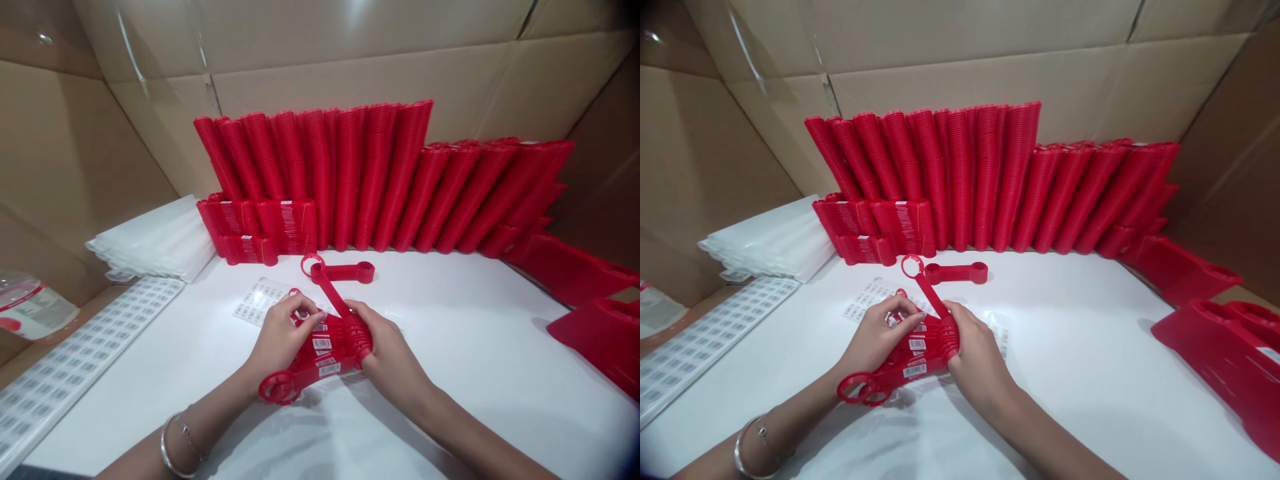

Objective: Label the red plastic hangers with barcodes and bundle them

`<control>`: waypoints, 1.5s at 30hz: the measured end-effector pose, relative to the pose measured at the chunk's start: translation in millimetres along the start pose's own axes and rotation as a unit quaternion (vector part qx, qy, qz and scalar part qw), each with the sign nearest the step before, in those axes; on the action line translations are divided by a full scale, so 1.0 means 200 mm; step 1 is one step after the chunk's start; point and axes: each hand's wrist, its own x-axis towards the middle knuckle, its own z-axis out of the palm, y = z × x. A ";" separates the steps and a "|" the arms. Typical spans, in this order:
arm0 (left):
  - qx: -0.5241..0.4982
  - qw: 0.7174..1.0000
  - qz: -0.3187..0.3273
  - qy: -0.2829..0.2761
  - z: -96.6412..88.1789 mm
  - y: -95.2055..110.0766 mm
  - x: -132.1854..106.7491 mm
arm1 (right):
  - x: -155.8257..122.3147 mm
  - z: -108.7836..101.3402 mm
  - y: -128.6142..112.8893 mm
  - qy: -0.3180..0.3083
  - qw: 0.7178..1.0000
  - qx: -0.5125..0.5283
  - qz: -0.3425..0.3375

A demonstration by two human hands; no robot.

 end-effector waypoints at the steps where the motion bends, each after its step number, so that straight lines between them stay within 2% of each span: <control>1: -0.001 1.000 0.001 -0.003 0.00 0.00 0.00 | 0.00 0.00 0.00 0.001 1.000 0.003 0.001; 8: -0.004 1.000 0.000 -0.023 0.00 0.00 0.00 | 0.00 -0.03 -0.02 -0.029 0.999 0.009 0.008; 20: 0.000 0.999 0.023 -0.029 0.00 -0.01 -0.01 | 0.00 -0.02 0.01 -0.015 1.000 0.012 -0.003; 30: 0.000 1.000 0.011 -0.009 0.00 -0.01 0.00 | 0.01 -0.02 -0.04 -0.004 1.000 -0.001 0.023; 38: -0.003 1.000 0.008 -0.001 0.01 -0.01 0.00 | 0.00 -0.01 -0.03 0.003 1.000 0.008 0.017; 45: -0.005 1.000 0.004 0.003 0.02 0.00 0.01 | -0.01 -0.02 -0.05 -0.017 1.000 0.000 -0.001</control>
